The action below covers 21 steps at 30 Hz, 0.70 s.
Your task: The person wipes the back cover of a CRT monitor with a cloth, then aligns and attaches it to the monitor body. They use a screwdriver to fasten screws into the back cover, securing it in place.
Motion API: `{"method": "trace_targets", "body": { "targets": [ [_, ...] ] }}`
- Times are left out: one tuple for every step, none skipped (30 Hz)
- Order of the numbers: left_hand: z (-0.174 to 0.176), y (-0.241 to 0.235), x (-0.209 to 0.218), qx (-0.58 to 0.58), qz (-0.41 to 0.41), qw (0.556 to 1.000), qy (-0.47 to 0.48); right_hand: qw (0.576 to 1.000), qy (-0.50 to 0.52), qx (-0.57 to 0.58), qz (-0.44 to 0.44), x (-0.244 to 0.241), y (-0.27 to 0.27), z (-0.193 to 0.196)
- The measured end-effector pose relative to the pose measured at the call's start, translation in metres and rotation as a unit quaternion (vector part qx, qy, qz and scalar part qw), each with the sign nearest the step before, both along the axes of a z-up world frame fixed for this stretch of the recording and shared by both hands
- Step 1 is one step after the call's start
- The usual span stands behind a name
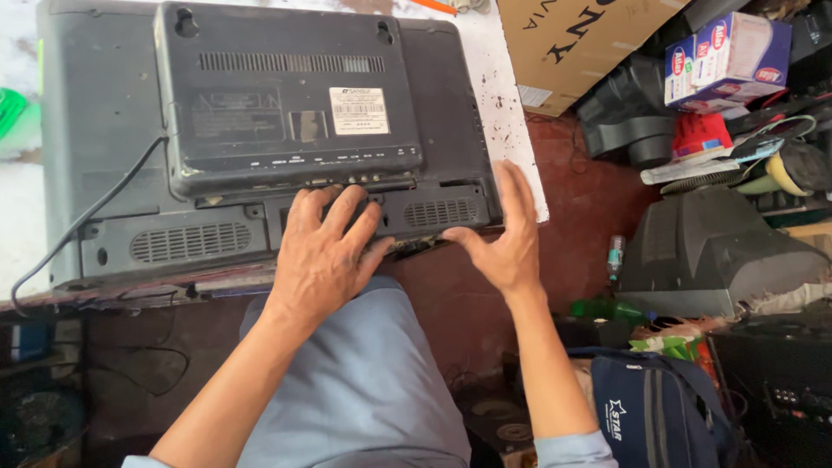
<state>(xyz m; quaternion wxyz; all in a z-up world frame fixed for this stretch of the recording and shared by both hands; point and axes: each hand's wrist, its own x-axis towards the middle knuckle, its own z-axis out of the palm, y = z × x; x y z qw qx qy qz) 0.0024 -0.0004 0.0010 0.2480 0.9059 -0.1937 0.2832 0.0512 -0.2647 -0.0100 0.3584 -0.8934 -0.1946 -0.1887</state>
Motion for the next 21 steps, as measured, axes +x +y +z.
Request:
{"method": "trace_targets", "body": {
  "targets": [
    [0.000, -0.001, 0.000, 0.001, 0.002, 1.000, -0.001, 0.998, 0.034, 0.041, 0.019, 0.003, -0.004, -0.001],
    [0.000, -0.001, 0.001, 0.004, 0.004, 1.000, -0.003, 0.999, 0.032, 0.034, 0.028, 0.007, -0.006, -0.003],
    [0.000, -0.001, 0.003, 0.006, 0.006, 1.000, -0.008, 0.999, 0.029, 0.027, 0.037, 0.010, -0.009, -0.005],
    [-0.001, -0.002, 0.002, 0.008, 0.008, 1.000, -0.010, 0.998, 0.030, 0.019, 0.046, 0.011, -0.011, -0.008],
    [-0.003, -0.002, 0.002, 0.009, 0.010, 1.000, -0.012, 0.999, 0.029, 0.019, 0.036, 0.013, -0.012, -0.010],
    [-0.005, -0.003, 0.002, 0.011, 0.008, 1.000, -0.013, 0.999, 0.030, 0.018, 0.026, 0.012, -0.013, -0.012],
    [-0.006, -0.003, 0.002, 0.013, 0.006, 1.000, -0.014, 0.999, 0.032, 0.017, 0.016, 0.012, -0.013, -0.014],
    [-0.007, -0.003, 0.004, 0.016, 0.003, 1.000, -0.017, 0.999, 0.032, 0.014, 0.009, 0.012, -0.013, -0.015],
    [-0.007, -0.003, 0.005, 0.013, -0.001, 1.000, -0.014, 0.999, 0.032, 0.011, 0.002, 0.011, -0.013, -0.015],
    [-0.007, -0.003, 0.006, 0.009, -0.005, 1.000, -0.012, 0.999, 0.032, 0.007, -0.004, 0.012, -0.012, -0.014],
    [-0.007, -0.003, 0.008, 0.006, -0.008, 1.000, -0.010, 1.000, 0.029, 0.010, -0.005, 0.013, -0.012, -0.013],
    [-0.007, -0.003, 0.008, 0.009, -0.008, 1.000, -0.008, 0.999, 0.029, 0.013, -0.005, 0.013, -0.011, -0.012],
    [-0.008, -0.003, 0.008, 0.012, -0.007, 1.000, -0.007, 0.999, 0.029, 0.016, -0.004, 0.012, -0.010, -0.011],
    [-0.008, -0.002, 0.009, 0.017, -0.005, 1.000, -0.006, 0.999, 0.029, 0.017, -0.001, 0.014, -0.009, -0.010],
    [-0.009, -0.001, 0.011, 0.016, -0.002, 1.000, -0.008, 0.999, 0.029, 0.018, 0.002, 0.015, -0.008, -0.010],
    [-0.010, -0.001, 0.010, 0.012, 0.000, 1.000, -0.005, 0.999, 0.033, 0.016, 0.004, 0.014, -0.008, -0.010],
    [-0.012, -0.002, 0.010, 0.009, 0.003, 1.000, -0.003, 0.999, 0.034, 0.011, 0.000, 0.014, -0.009, -0.010],
    [-0.013, -0.003, 0.010, 0.009, 0.002, 1.000, -0.006, 0.999, 0.035, 0.007, -0.005, 0.013, -0.009, -0.011],
    [-0.015, -0.003, 0.011, 0.009, 0.001, 1.000, -0.008, 0.999, 0.036, 0.003, -0.010, 0.013, -0.009, -0.011],
    [-0.017, -0.002, 0.013, 0.011, 0.002, 1.000, -0.011, 0.999, 0.036, 0.003, -0.014, 0.013, -0.008, -0.011],
    [-0.019, -0.002, 0.015, 0.013, -0.003, 1.000, -0.025, 0.999, 0.036, 0.003, -0.018, 0.013, -0.008, -0.011]
  ]
}}
